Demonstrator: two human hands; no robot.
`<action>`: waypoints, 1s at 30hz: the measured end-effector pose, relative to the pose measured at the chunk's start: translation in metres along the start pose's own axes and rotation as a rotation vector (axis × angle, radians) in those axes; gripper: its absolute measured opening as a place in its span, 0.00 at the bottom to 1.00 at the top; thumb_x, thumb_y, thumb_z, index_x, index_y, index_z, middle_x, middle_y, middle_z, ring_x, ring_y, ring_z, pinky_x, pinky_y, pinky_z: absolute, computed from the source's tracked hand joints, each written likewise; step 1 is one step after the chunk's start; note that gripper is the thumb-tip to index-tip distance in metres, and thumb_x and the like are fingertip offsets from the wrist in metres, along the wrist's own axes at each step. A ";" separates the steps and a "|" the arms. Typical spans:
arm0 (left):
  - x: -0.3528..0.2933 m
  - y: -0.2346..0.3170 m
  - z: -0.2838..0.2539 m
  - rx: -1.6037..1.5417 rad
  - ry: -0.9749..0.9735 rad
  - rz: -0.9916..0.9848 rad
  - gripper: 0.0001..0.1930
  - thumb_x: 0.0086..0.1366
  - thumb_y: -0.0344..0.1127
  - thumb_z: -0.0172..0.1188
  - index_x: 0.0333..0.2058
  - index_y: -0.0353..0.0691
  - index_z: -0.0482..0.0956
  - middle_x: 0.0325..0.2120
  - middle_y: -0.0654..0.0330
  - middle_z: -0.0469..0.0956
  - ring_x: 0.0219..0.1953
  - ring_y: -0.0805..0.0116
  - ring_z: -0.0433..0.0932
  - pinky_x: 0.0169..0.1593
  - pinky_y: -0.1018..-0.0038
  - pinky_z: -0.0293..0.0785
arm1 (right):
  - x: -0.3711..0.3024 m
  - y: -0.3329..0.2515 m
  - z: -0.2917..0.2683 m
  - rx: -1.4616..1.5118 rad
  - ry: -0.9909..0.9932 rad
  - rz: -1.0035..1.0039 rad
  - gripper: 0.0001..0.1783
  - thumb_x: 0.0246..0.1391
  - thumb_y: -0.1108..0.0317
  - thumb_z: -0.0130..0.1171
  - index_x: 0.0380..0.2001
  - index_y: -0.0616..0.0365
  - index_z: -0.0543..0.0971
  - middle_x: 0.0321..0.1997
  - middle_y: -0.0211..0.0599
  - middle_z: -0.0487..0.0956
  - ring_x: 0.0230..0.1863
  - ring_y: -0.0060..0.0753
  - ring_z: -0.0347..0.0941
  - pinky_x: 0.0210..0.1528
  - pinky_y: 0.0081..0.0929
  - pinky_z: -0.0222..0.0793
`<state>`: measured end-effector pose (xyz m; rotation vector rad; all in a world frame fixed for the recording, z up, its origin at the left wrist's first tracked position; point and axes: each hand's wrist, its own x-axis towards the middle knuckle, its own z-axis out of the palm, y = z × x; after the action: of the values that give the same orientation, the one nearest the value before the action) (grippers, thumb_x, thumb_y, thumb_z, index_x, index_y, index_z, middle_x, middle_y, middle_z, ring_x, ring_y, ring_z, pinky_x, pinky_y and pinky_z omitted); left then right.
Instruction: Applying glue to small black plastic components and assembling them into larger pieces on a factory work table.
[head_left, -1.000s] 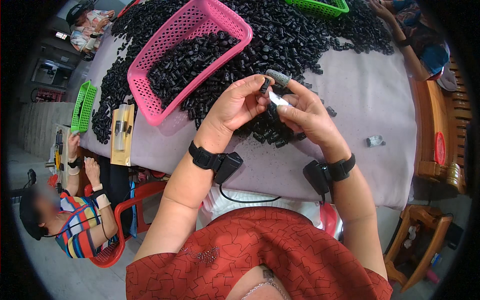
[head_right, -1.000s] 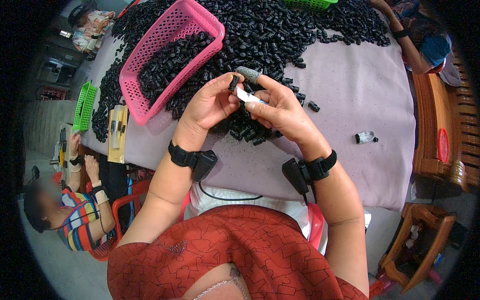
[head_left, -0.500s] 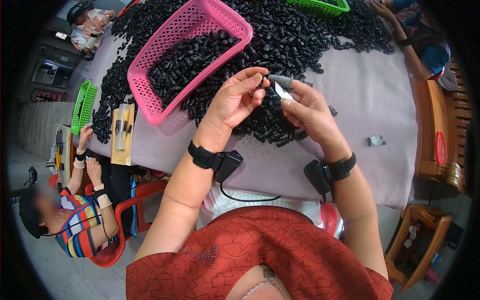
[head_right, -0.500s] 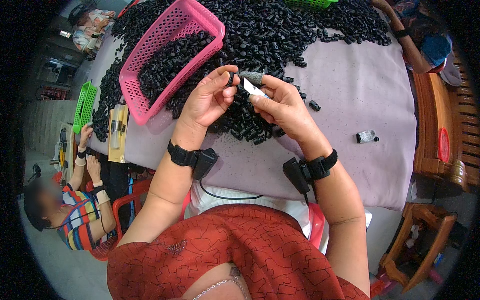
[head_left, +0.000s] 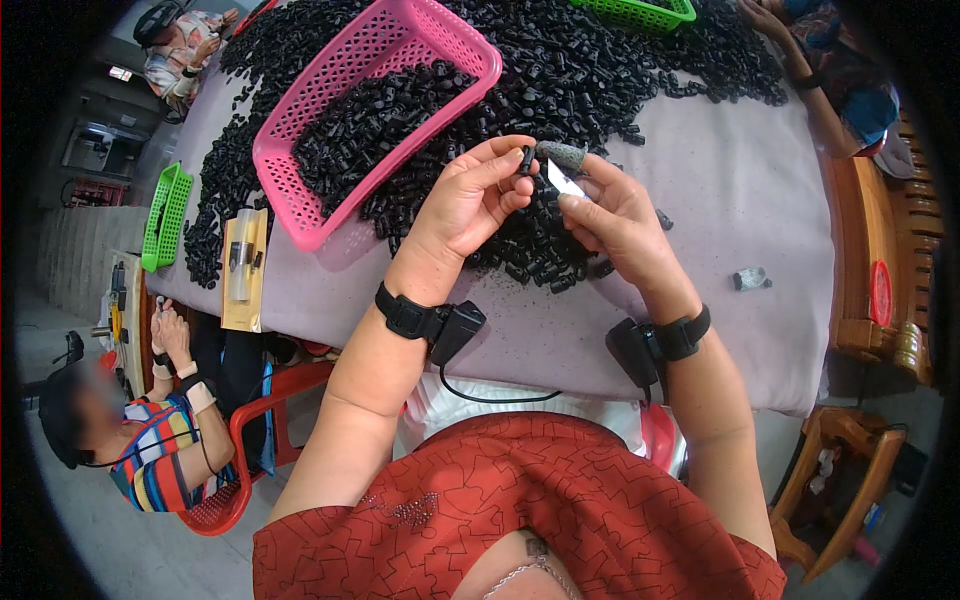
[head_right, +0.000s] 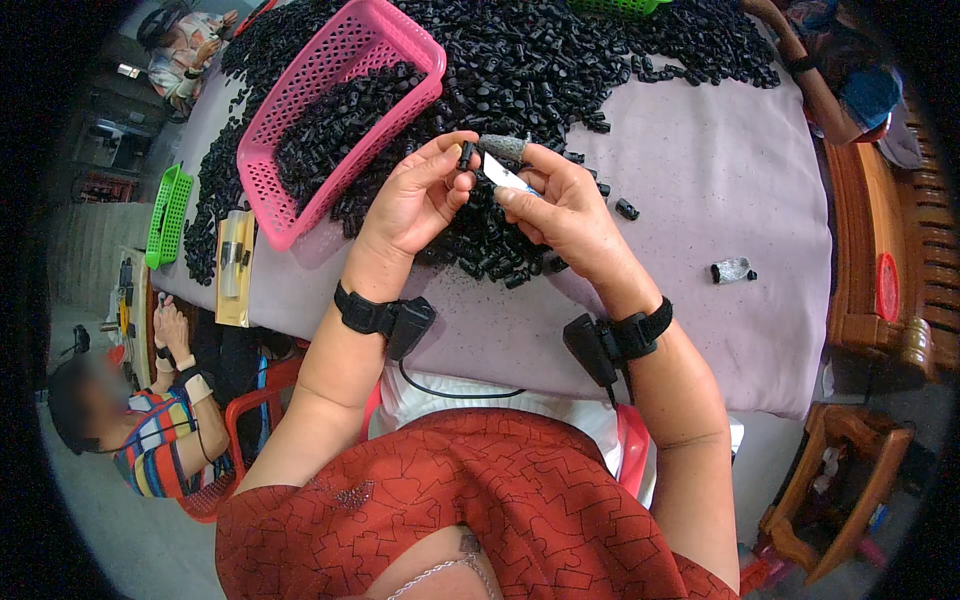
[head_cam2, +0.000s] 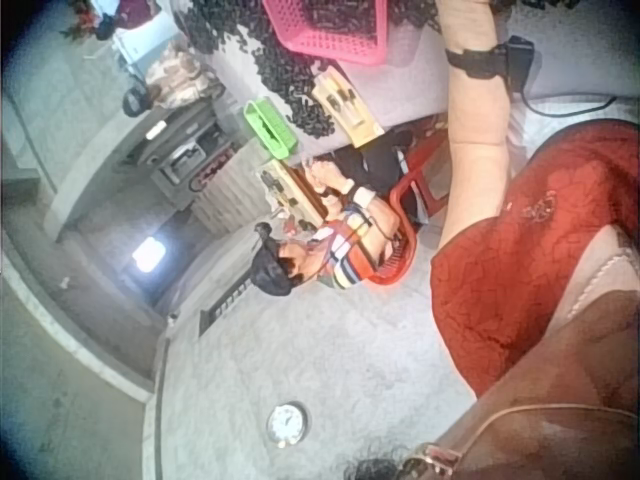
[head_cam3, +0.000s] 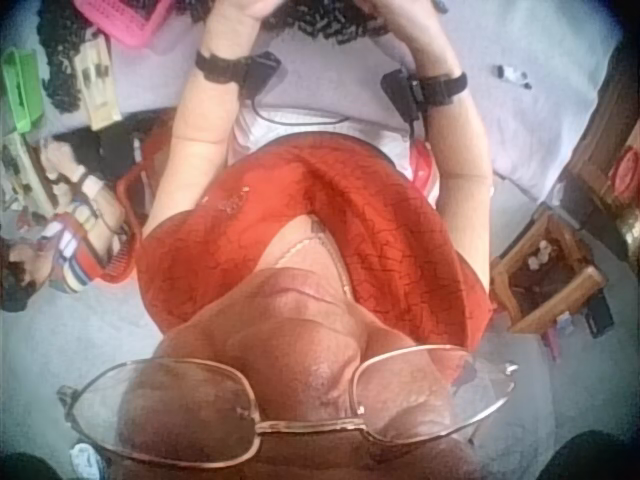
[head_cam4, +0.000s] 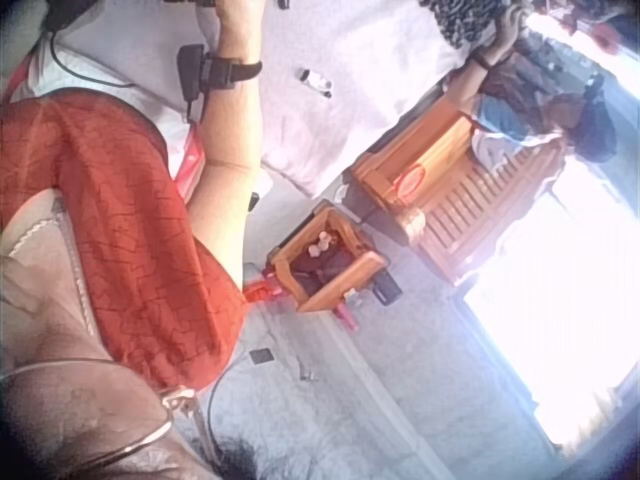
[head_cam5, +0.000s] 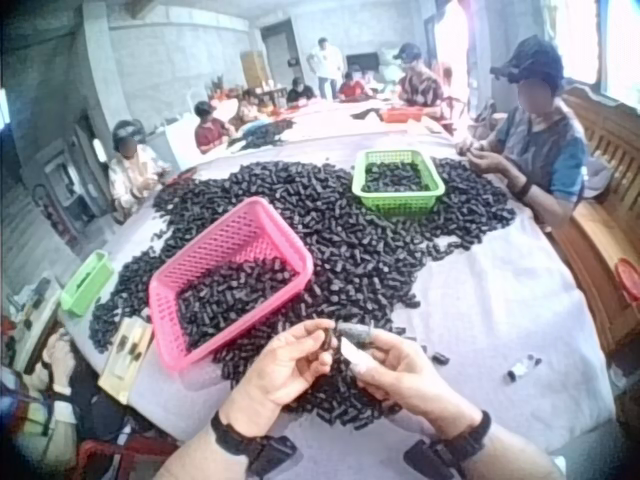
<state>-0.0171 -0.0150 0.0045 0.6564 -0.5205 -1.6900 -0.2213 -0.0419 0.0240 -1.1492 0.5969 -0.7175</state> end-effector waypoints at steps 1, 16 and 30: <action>0.000 -0.001 0.001 -0.002 -0.002 -0.014 0.12 0.66 0.29 0.57 0.48 0.35 0.74 0.32 0.56 0.80 0.29 0.73 0.81 0.34 0.79 0.83 | -0.001 -0.001 0.000 -0.015 -0.014 0.000 0.24 0.57 0.71 0.58 0.57 0.62 0.69 0.25 0.22 0.72 0.22 0.08 0.62 0.20 0.09 0.54; 0.001 -0.007 0.004 -0.016 -0.024 -0.049 0.14 0.66 0.29 0.56 0.49 0.36 0.72 0.33 0.59 0.79 0.27 0.76 0.80 0.32 0.82 0.82 | -0.002 0.002 -0.001 0.017 -0.122 0.025 0.29 0.57 0.71 0.58 0.61 0.61 0.65 0.25 0.22 0.72 0.21 0.09 0.61 0.21 0.11 0.55; 0.001 -0.007 0.003 -0.046 -0.037 -0.068 0.13 0.65 0.27 0.57 0.48 0.36 0.73 0.32 0.60 0.79 0.26 0.75 0.81 0.31 0.81 0.83 | -0.002 0.000 -0.001 0.080 -0.144 0.057 0.28 0.58 0.71 0.56 0.62 0.61 0.66 0.23 0.20 0.70 0.19 0.08 0.58 0.19 0.10 0.51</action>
<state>-0.0242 -0.0145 0.0018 0.6161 -0.4888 -1.7759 -0.2233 -0.0412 0.0233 -1.0958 0.4737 -0.5995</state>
